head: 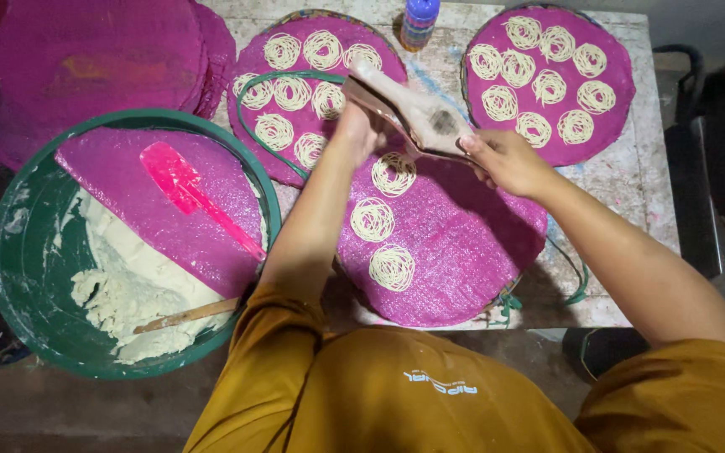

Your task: The person uses a wooden dough press to extrude dough into spiral shapes onto pink mats placed in woven trays. They repeatedly scoop dough from a green basin, load it into the press, and squeeze out spirals, then move completed trays aside and bring new mats into position.

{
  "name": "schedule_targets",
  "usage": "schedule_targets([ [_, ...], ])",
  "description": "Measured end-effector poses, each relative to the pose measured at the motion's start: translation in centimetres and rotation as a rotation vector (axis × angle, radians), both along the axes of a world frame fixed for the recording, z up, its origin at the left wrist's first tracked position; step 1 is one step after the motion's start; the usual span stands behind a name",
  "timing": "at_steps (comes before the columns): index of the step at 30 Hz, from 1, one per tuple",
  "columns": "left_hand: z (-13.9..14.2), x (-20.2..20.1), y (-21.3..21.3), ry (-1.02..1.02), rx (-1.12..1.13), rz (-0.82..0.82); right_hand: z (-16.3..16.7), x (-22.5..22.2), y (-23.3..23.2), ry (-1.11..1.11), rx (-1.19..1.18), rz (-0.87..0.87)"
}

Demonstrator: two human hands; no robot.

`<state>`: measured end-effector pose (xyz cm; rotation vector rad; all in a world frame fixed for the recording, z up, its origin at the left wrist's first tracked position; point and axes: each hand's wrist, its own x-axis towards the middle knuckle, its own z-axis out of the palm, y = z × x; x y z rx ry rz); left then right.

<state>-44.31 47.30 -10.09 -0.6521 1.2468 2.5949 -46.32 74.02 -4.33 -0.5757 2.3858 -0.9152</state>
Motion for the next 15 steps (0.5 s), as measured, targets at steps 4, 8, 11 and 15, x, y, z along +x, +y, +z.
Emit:
schedule_targets([
  [4,-2.8,0.8,1.5,-0.144,-0.204,-0.287,-0.8,-0.4,0.7,0.031,-0.023,-0.03],
  [8,-4.1,2.2,1.6,0.186,-0.423,-0.16,-2.8,-0.8,0.7,0.07,-0.152,-0.096],
  [11,-4.8,4.5,1.2,0.422,-1.075,-0.119,-3.8,-1.3,1.6,0.068,-0.226,-0.135],
  [15,-3.9,5.6,1.1,0.438,-1.25,-0.058,-4.2,-1.8,3.8,0.099,-0.21,-0.124],
])
